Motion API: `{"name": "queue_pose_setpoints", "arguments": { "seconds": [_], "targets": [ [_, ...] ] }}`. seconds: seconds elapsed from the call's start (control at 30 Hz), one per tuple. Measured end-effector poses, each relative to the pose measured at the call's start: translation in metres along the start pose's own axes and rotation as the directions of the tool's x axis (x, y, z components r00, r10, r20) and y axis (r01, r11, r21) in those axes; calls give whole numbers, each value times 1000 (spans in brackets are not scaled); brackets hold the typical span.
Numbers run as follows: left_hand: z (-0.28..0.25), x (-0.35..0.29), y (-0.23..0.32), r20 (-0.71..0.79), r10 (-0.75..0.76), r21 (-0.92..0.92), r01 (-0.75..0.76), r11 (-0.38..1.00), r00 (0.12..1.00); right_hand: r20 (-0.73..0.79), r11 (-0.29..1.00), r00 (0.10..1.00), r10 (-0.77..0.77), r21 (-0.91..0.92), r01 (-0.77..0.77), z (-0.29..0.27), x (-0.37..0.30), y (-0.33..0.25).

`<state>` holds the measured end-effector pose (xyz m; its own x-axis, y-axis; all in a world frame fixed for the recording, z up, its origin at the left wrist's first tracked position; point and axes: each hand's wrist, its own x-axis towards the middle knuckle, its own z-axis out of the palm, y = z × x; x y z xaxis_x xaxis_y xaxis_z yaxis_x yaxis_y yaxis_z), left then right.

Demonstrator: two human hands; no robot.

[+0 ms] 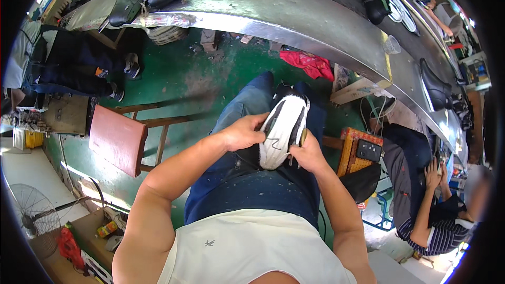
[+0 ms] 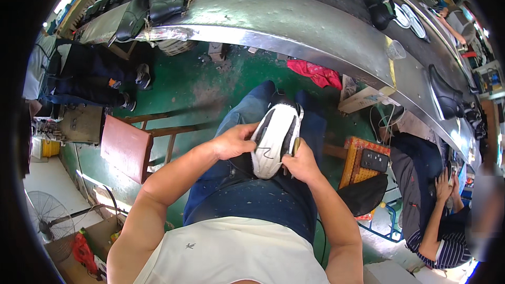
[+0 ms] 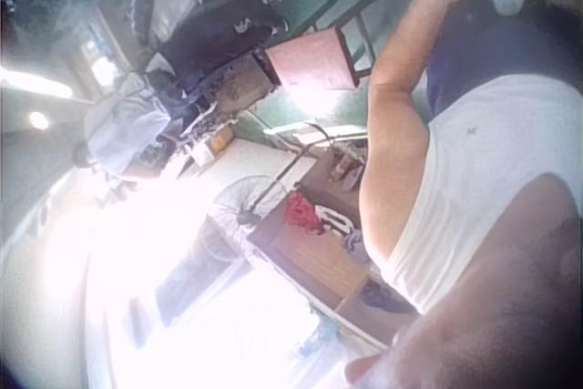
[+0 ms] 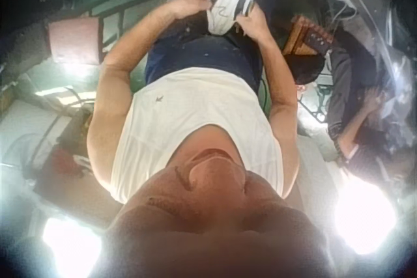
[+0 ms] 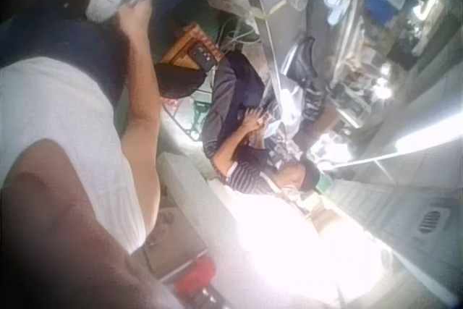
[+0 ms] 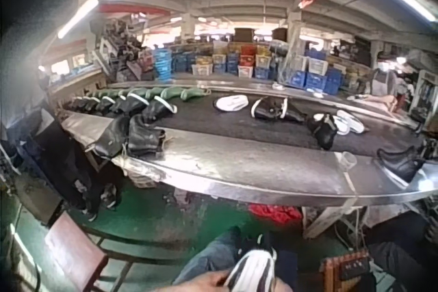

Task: The recorder is performing lasting and finishing operations on shoes at an assembly line, using pliers and a hammer.

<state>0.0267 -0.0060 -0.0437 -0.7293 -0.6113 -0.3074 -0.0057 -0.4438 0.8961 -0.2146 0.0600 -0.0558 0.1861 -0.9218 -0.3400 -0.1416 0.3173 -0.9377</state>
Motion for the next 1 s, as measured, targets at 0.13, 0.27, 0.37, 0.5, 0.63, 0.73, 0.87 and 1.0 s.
{"name": "queue_pose_setpoints", "arguments": {
  "seconds": [0.13,0.27,0.37,0.5,0.63,0.73,0.87,1.0],
  "targets": [
    [41,27,-61,-101,153,364,-107,925,983,-14,971,975,223,88,-221,-33,-20,-11],
    [70,40,-61,-243,152,541,4,841,958,-196,897,885,421,236,-374,-59,-64,2],
    [68,45,-64,-242,104,512,36,858,965,-128,929,936,328,-139,-344,-76,-95,-9],
    [64,48,-69,-257,81,509,64,859,963,105,775,964,246,-619,-130,-76,-89,-52],
    [65,47,-64,-246,22,456,95,885,969,218,548,976,1,-817,183,-83,-64,-49],
    [66,45,-63,-241,-21,464,134,876,970,199,382,928,314,-922,68,-76,-33,-87],
    [66,43,-60,-249,-64,506,186,842,966,216,200,723,656,-974,110,-56,17,-152],
    [48,44,-78,-158,-56,171,83,982,986,282,248,683,674,-957,151,-57,39,-153]
  ]
}}
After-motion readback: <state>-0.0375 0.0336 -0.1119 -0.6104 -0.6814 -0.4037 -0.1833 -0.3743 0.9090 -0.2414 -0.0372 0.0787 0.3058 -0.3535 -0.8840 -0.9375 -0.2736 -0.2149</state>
